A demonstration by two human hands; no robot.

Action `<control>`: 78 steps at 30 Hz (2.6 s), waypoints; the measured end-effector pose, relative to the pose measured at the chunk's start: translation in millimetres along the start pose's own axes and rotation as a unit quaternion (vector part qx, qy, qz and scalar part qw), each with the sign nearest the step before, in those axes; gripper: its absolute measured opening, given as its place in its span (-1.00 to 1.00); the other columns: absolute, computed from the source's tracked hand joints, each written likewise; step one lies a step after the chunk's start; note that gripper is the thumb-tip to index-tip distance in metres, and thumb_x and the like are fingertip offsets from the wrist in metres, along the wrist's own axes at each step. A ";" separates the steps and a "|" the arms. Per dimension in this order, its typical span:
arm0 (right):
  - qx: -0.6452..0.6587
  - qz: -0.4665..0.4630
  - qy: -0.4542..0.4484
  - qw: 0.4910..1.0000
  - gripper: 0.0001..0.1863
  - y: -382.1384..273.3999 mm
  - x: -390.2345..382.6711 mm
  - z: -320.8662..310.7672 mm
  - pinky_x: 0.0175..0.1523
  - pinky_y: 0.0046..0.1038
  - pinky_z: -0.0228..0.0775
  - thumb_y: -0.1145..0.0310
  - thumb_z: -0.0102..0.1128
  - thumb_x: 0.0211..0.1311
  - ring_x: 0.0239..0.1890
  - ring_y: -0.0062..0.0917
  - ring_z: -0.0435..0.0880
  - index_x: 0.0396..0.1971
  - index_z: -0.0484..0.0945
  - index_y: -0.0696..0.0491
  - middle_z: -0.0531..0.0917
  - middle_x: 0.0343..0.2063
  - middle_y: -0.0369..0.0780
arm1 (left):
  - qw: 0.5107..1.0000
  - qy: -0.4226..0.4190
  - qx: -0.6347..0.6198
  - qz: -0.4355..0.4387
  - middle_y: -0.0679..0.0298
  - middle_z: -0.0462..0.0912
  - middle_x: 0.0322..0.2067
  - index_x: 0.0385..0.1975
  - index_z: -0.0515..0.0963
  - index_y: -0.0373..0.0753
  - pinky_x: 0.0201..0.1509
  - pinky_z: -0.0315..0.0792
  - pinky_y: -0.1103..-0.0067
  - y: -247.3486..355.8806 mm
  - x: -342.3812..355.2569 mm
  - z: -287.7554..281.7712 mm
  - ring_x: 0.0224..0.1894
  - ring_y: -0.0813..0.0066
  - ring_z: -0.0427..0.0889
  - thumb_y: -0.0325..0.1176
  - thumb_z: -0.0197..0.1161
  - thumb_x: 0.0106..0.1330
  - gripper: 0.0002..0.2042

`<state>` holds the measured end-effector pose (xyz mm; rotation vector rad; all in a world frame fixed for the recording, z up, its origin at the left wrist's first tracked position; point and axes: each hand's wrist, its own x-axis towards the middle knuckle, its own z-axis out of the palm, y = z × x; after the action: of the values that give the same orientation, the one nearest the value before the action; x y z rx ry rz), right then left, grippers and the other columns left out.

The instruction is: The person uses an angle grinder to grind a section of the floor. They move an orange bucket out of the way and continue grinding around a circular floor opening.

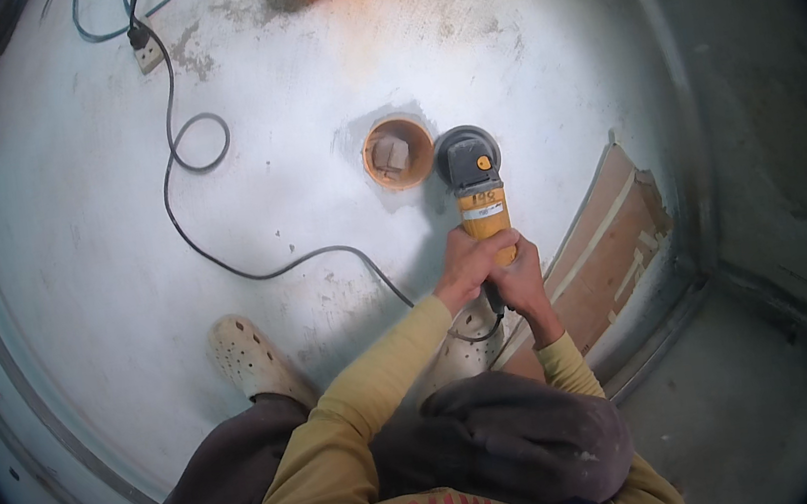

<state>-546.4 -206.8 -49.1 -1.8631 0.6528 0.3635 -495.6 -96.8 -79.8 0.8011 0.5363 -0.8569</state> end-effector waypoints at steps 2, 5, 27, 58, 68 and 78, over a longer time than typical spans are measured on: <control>-0.013 -0.010 -0.010 1.000 -0.48 2.5 -2.5 -2.7 0.06 -0.40 0.57 0.30 0.56 0.08 -0.09 -0.52 0.70 -0.02 0.58 0.24 0.76 -0.14 -0.15 | 1.000 0.002 -0.008 0.005 0.18 0.76 -0.20 -0.11 0.65 -0.39 -0.09 0.63 0.47 -4.8 -4.7 -0.1 -0.21 0.44 0.76 -0.44 0.50 0.23 -0.71; -0.010 -0.012 -0.029 0.999 -0.47 5.9 -4.3 -4.4 0.07 -0.39 0.57 0.28 0.57 0.08 -0.08 -0.53 0.70 -0.01 0.59 0.23 0.76 -0.15 -0.15 | 1.000 0.021 -0.013 0.014 0.18 0.76 -0.20 -0.11 0.65 -0.40 -0.09 0.64 0.48 -11.5 -9.0 0.8 -0.20 0.45 0.76 -0.45 0.50 0.23 -0.72; -0.027 -0.012 -0.036 0.999 -0.45 9.3 15.9 -9.6 0.03 -0.39 0.59 0.32 0.58 0.05 -0.11 -0.49 0.73 0.00 0.59 0.25 0.77 -0.16 -0.11 | 0.999 0.025 -0.029 0.011 0.20 0.75 -0.22 -0.12 0.67 -0.38 -0.12 0.62 0.49 -5.4 5.6 3.9 -0.21 0.45 0.76 -0.46 0.48 0.24 -0.74; -0.048 -0.002 -0.033 0.998 -0.44 11.2 7.5 -6.7 0.05 -0.38 0.59 0.30 0.58 0.05 -0.11 -0.49 0.73 0.02 0.59 0.25 0.77 -0.15 -0.10 | 0.999 0.018 -0.044 0.001 0.20 0.75 -0.20 -0.09 0.65 -0.39 -0.10 0.63 0.49 -10.8 -0.9 -1.5 -0.20 0.46 0.76 -0.44 0.48 0.26 -0.73; -0.024 0.007 -0.025 0.999 -0.45 13.0 12.8 -10.4 0.03 -0.38 0.59 0.30 0.57 0.04 -0.12 -0.48 0.73 0.00 0.59 0.26 0.77 -0.16 -0.10 | 0.999 0.013 -0.038 -0.003 0.19 0.75 -0.20 -0.09 0.65 -0.40 -0.10 0.63 0.47 -8.5 6.7 3.2 -0.19 0.44 0.75 -0.44 0.48 0.26 -0.72; -0.006 0.017 -0.012 1.000 -0.45 4.8 12.7 -9.8 0.04 -0.40 0.59 0.32 0.56 0.04 -0.11 -0.50 0.72 0.01 0.58 0.26 0.76 -0.14 -0.13 | 1.000 -0.002 -0.030 -0.003 0.18 0.75 -0.19 -0.09 0.65 -0.40 -0.08 0.63 0.46 -2.9 9.7 5.2 -0.18 0.42 0.76 -0.46 0.49 0.23 -0.71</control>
<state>-539.5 -220.5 -55.8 -1.8583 0.6673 0.4112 -492.0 -106.5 -84.6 0.7435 0.5585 -0.8444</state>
